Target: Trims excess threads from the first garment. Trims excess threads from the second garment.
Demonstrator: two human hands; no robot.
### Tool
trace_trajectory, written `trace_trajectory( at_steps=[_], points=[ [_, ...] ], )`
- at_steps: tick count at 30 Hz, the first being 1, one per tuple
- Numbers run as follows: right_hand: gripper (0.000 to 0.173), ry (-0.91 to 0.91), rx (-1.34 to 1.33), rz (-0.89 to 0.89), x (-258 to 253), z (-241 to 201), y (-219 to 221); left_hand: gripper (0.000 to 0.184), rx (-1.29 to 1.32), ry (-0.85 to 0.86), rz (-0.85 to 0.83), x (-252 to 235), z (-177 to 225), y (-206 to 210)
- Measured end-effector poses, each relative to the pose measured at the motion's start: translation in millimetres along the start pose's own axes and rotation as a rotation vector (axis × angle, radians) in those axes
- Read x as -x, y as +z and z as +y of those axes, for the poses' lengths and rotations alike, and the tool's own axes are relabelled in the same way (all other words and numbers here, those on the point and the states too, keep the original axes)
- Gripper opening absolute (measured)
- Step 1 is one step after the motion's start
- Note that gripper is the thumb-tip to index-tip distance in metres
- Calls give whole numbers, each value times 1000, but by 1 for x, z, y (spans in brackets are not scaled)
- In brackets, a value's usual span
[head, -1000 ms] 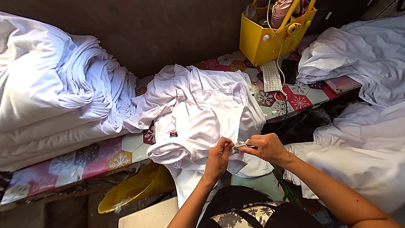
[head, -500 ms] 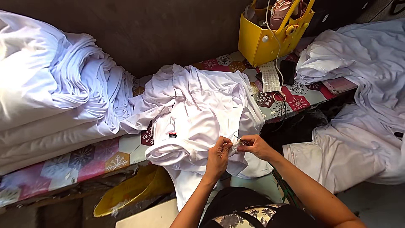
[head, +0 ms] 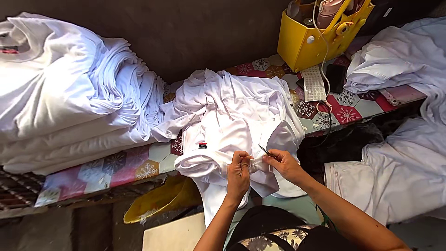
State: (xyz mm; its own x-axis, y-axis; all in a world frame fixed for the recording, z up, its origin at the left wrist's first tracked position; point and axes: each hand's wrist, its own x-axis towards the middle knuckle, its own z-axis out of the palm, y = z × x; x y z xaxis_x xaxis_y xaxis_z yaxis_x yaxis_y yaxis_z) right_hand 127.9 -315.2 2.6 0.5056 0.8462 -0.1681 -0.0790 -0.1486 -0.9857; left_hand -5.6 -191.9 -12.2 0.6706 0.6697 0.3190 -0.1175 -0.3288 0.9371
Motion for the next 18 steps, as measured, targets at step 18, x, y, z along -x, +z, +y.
trace_trajectory(
  at_steps=[18],
  points=[
    [51, -932, 903, 113, -6, 22, -48, 20, -227, 263, -288, -14, 0, -3]
  ],
)
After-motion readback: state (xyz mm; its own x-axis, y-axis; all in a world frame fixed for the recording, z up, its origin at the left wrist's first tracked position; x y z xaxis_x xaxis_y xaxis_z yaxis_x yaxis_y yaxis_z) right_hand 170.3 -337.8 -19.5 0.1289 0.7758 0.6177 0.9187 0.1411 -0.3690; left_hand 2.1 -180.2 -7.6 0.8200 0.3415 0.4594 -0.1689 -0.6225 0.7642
